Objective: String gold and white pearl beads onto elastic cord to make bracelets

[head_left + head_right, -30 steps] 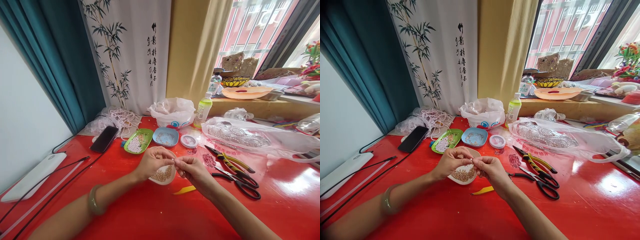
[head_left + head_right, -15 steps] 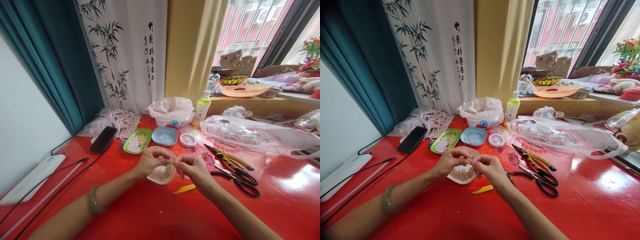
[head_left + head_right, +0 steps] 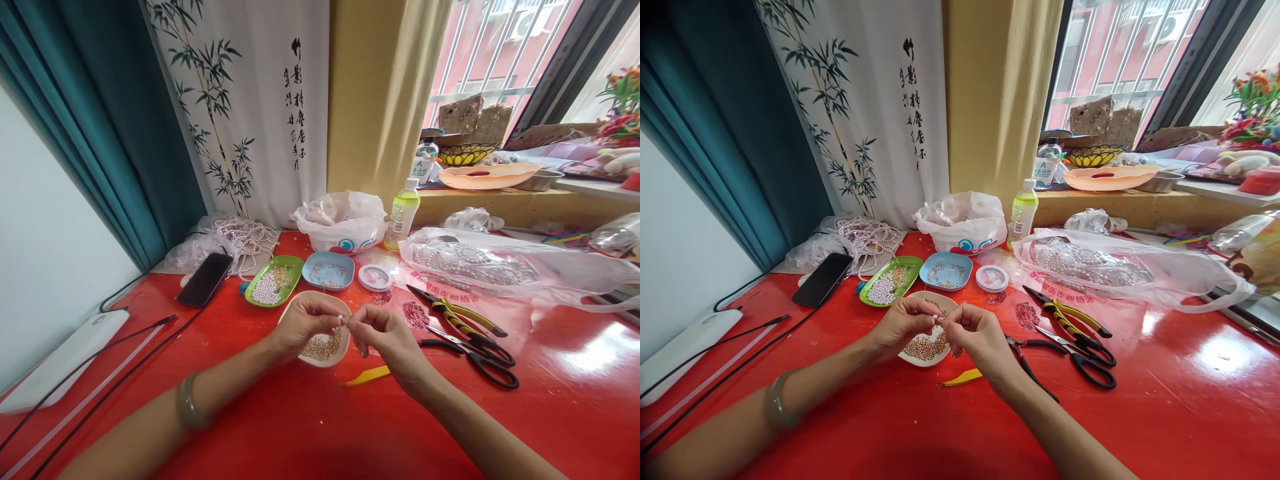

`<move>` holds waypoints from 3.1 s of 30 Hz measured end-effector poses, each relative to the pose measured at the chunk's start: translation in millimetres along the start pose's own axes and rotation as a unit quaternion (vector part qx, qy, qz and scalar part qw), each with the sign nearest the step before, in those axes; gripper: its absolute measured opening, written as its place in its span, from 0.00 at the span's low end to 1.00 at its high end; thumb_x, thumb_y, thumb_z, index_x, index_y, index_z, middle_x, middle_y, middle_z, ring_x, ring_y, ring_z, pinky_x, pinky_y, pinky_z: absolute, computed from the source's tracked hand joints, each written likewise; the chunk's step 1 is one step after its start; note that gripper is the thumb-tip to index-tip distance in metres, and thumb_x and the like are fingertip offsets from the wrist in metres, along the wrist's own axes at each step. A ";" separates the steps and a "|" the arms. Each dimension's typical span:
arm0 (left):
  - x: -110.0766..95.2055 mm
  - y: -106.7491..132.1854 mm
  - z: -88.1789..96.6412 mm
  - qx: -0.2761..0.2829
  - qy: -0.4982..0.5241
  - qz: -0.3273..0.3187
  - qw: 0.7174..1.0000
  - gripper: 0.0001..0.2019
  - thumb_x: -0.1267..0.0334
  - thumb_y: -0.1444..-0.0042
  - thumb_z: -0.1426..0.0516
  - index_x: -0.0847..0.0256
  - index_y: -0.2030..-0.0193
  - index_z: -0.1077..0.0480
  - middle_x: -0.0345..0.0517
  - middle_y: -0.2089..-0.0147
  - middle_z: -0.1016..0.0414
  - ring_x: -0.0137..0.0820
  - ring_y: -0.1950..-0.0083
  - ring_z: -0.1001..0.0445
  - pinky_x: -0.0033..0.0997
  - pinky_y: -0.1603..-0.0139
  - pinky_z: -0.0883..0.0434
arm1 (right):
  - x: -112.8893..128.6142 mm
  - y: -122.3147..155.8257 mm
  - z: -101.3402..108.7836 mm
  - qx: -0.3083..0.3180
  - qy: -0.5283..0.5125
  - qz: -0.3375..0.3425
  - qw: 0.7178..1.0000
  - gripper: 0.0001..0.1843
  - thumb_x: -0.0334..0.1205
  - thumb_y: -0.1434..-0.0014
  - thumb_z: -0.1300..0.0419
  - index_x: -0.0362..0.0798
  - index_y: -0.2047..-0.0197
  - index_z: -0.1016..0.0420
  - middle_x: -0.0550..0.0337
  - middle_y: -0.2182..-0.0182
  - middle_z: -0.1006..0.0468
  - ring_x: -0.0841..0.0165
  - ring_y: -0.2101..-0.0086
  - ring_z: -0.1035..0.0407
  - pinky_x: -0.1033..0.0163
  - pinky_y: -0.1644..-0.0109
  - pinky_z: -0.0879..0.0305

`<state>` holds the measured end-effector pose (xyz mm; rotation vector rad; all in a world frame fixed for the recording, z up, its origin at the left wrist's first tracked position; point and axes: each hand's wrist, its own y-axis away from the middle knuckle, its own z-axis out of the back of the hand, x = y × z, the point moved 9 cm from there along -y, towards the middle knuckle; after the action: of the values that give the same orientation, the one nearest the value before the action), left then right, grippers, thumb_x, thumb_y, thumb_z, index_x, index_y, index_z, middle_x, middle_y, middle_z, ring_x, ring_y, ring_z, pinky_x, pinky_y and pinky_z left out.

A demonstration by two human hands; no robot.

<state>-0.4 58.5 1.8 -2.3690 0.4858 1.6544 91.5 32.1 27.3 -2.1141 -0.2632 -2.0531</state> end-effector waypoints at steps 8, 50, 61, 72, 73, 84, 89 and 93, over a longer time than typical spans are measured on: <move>10.9 1.8 2.0 -0.015 0.026 0.042 0.999 0.06 0.66 0.66 0.36 0.65 0.78 0.27 0.42 0.76 0.27 0.22 0.74 0.32 0.19 0.74 0.36 | 4.6 0.1 2.1 -0.020 0.053 0.022 0.998 0.07 0.37 0.56 0.46 0.46 0.81 0.39 0.70 0.88 0.39 0.78 0.84 0.46 0.70 0.80 0.50; 21.3 2.5 2.6 -0.019 0.076 0.081 0.994 0.08 0.66 0.65 0.36 0.65 0.75 0.27 0.42 0.74 0.27 0.22 0.73 0.31 0.21 0.69 0.35 | 1.5 0.2 3.4 -0.023 0.072 0.040 0.996 0.06 0.36 0.55 0.46 0.46 0.80 0.39 0.69 0.87 0.38 0.78 0.84 0.44 0.70 0.80 0.48; 18.9 2.2 -1.8 0.005 0.081 0.071 0.994 0.07 0.66 0.65 0.36 0.65 0.75 0.26 0.41 0.74 0.27 0.21 0.72 0.31 0.21 0.69 0.35 | -1.2 -0.5 3.5 -0.023 0.054 0.026 0.998 0.08 0.39 0.54 0.44 0.46 0.80 0.38 0.69 0.87 0.37 0.78 0.84 0.44 0.70 0.80 0.47; 17.8 1.2 0.2 -0.001 0.071 0.054 0.996 0.07 0.66 0.66 0.36 0.64 0.75 0.26 0.42 0.74 0.27 0.22 0.73 0.32 0.22 0.68 0.35 | 1.8 0.5 4.5 -0.031 0.075 0.055 0.995 0.06 0.37 0.54 0.46 0.46 0.79 0.38 0.68 0.87 0.37 0.77 0.84 0.44 0.70 0.81 0.47; 17.4 1.1 0.4 -0.002 0.069 0.051 0.996 0.07 0.67 0.66 0.36 0.64 0.75 0.26 0.42 0.74 0.27 0.22 0.73 0.32 0.22 0.68 0.35 | 2.4 0.5 4.7 -0.034 0.084 0.060 0.994 0.06 0.37 0.54 0.46 0.46 0.79 0.38 0.68 0.86 0.37 0.77 0.84 0.44 0.70 0.81 0.47; 9.5 1.5 1.5 -0.010 0.042 0.015 0.999 0.04 0.69 0.62 0.37 0.63 0.75 0.26 0.41 0.74 0.26 0.21 0.71 0.31 0.19 0.68 0.34 | 9.9 4.0 6.2 -0.057 0.160 0.111 0.979 0.06 0.36 0.53 0.47 0.47 0.79 0.37 0.66 0.84 0.37 0.75 0.82 0.42 0.68 0.79 0.45; 8.8 1.4 2.3 -0.021 0.043 0.009 0.999 0.05 0.68 0.63 0.37 0.64 0.76 0.26 0.41 0.73 0.26 0.22 0.71 0.31 0.21 0.67 0.34 | 10.5 2.4 4.4 -0.056 0.166 0.117 0.978 0.06 0.39 0.52 0.46 0.46 0.76 0.34 0.64 0.83 0.35 0.75 0.81 0.42 0.68 0.79 0.44; 7.2 2.2 2.3 -0.025 0.027 -0.002 0.999 0.06 0.67 0.64 0.37 0.64 0.76 0.26 0.42 0.74 0.27 0.24 0.71 0.31 0.23 0.67 0.33 | 9.3 2.8 5.8 -0.064 0.185 0.119 0.973 0.07 0.39 0.52 0.46 0.45 0.76 0.33 0.62 0.82 0.33 0.74 0.81 0.40 0.68 0.78 0.42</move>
<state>-0.9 56.2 -5.7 -2.4549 0.4545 1.6221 98.0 30.9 36.4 -1.6775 0.1706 -2.3066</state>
